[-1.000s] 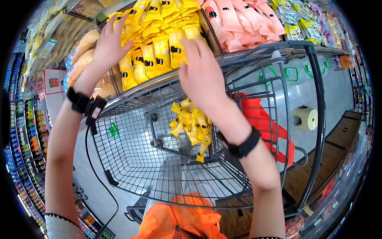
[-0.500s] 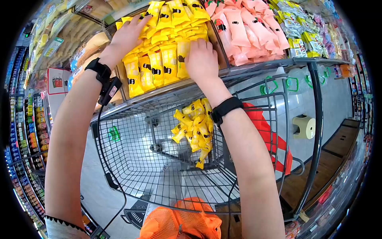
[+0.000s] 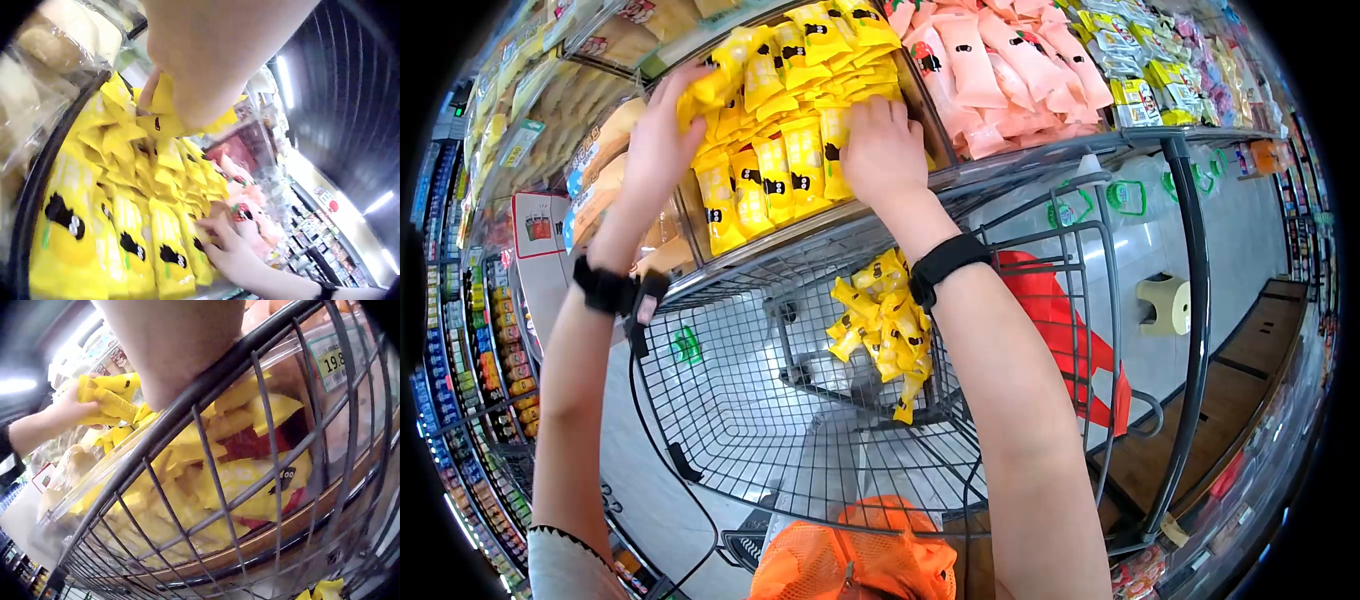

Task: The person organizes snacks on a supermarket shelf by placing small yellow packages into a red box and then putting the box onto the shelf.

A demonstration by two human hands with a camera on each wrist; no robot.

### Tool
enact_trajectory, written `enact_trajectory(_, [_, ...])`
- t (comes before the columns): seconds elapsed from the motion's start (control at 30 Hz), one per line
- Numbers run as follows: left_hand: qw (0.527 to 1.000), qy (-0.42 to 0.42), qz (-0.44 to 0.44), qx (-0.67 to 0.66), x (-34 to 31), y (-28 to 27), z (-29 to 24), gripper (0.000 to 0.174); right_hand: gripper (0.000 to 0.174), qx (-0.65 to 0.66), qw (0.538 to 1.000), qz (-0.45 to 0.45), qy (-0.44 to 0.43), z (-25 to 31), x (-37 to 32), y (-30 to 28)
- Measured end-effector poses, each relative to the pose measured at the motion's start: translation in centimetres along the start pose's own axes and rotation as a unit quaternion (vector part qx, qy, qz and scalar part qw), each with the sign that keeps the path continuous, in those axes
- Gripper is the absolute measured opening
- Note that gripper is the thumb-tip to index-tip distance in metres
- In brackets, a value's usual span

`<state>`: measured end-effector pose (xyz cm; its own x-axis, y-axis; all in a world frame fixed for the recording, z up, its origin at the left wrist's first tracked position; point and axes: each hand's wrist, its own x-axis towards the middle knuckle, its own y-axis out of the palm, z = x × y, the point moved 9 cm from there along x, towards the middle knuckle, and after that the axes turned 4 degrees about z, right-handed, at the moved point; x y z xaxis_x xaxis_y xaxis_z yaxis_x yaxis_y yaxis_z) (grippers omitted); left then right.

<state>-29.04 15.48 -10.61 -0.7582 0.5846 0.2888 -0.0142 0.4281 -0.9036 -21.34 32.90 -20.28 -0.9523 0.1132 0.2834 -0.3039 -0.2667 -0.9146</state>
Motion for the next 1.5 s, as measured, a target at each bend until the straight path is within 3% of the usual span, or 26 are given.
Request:
enact_trajectory(0.1, [0.999,0.033,0.003,0.024,-3.6,1.0,-3.8,0.055,0.028,0.006,1.0,-0.006,0.005,-0.1,0.0,0.0])
enact_trajectory(0.13, [0.998,0.009,0.037,0.044,-4.4,2.6,-3.9,0.054,0.029,-0.002,1.0,-0.002,0.004,-0.1,0.0,0.2])
enact_trajectory(0.2, [0.998,0.036,0.032,0.034,-6.1,5.4,-4.6,0.052,0.029,-0.012,1.0,0.003,-0.002,0.1,0.1,0.2])
enact_trajectory(0.33, [0.989,0.084,0.106,0.051,-8.4,8.5,-6.4,0.055,0.031,-0.01,1.0,0.009,0.004,-0.1,0.1,0.3])
enact_trajectory(0.43, [0.993,-0.013,0.005,-0.118,-8.9,6.9,-4.4,0.058,0.032,-0.01,1.0,-0.011,-0.004,-0.1,0.2,0.3])
enact_trajectory(0.47, [0.993,-0.014,0.003,-0.119,-9.0,7.0,-4.1,0.058,0.032,-0.01,0.999,-0.031,-0.012,0.0,0.3,0.0])
enact_trajectory(0.53, [0.971,-0.104,-0.093,-0.196,-9.2,6.1,-1.2,0.059,0.032,-0.01,0.999,-0.039,-0.014,0.3,0.3,-0.8])
enact_trajectory(0.6, [0.963,-0.152,-0.081,-0.209,-8.6,7.0,0.9,0.067,0.031,0.047,0.998,-0.042,-0.02,0.8,0.3,-1.2])
enact_trajectory(0.67, [0.896,-0.296,0.001,-0.331,-8.5,9.5,3.2,0.078,0.04,0.115,0.993,-0.015,-0.02,1.7,0.3,0.2])
enact_trajectory(0.73, [0.93,-0.268,0.044,-0.248,-7.2,10.1,3.1,0.09,0.053,0.08,0.996,0.004,0.04,3.5,0.2,0.9])
enact_trajectory(0.8, [0.94,-0.25,0.091,-0.215,-6.7,10.8,2.3,0.093,0.061,0.078,0.996,0.009,0.037,4.3,1.1,1.4])
enact_trajectory(0.87, [0.95,-0.234,0.075,-0.193,-6.8,11.1,3.1,0.085,0.062,0.186,0.97,0.086,0.131,3.7,1.5,2.3])
enact_trajectory(0.93, [0.94,-0.225,0.054,-0.25,-7.0,10.4,3.9,0.073,0.058,0.233,0.956,0.078,0.16,2.3,0.9,2.9])
enact_trajectory(0.97, [0.932,-0.228,0.026,-0.282,-7.2,9.9,4.0,0.051,0.054,0.255,0.952,0.06,0.157,1.0,0.7,3.7])
enact_trajectory(1.03, [0.923,-0.257,0.016,-0.287,-7.7,9.6,4.3,0.05,0.043,0.315,0.935,0.023,0.162,0.4,-0.1,1.8])
enact_trajectory(1.13, [0.908,-0.29,-0.022,-0.3,-8.8,8.9,4.0,0.046,0.04,0.37,0.905,-0.025,0.211,-1.5,-0.4,2.2])
enact_trajectory(1.17, [0.884,-0.298,-0.042,-0.358,-9.1,9.3,4.3,0.044,0.034,0.393,0.892,-0.081,0.208,-1.7,-0.7,2.1])
enact_trajectory(1.2, [0.856,-0.303,-0.062,-0.414,-9.3,9.8,4.7,0.043,0.034,0.389,0.894,-0.077,0.209,-1.4,-1.0,2.0])
enact_trajectory(1.3, [0.873,-0.281,-0.11,-0.382,-9.1,9.7,5.3,0.039,0.025,0.464,0.849,-0.192,0.164,-0.4,-2.6,-1.1])
enact_trajectory(1.33, [0.883,-0.28,-0.127,-0.354,-9.3,8.8,5.1,0.039,0.025,0.464,0.85,-0.187,0.166,0.1,-3.6,-1.7])
enact_trajectory(1.4, [0.908,-0.291,-0.102,-0.284,-9.2,8.3,4.3,0.04,0.026,0.557,0.797,-0.151,0.177,0.9,-5.8,-1.8])
enact_trajectory(1.5, [0.93,-0.273,-0.081,-0.234,-8.8,8.9,4.0,0.042,0.025,0.561,0.8,-0.083,0.198,0.8,-12.2,0.7])
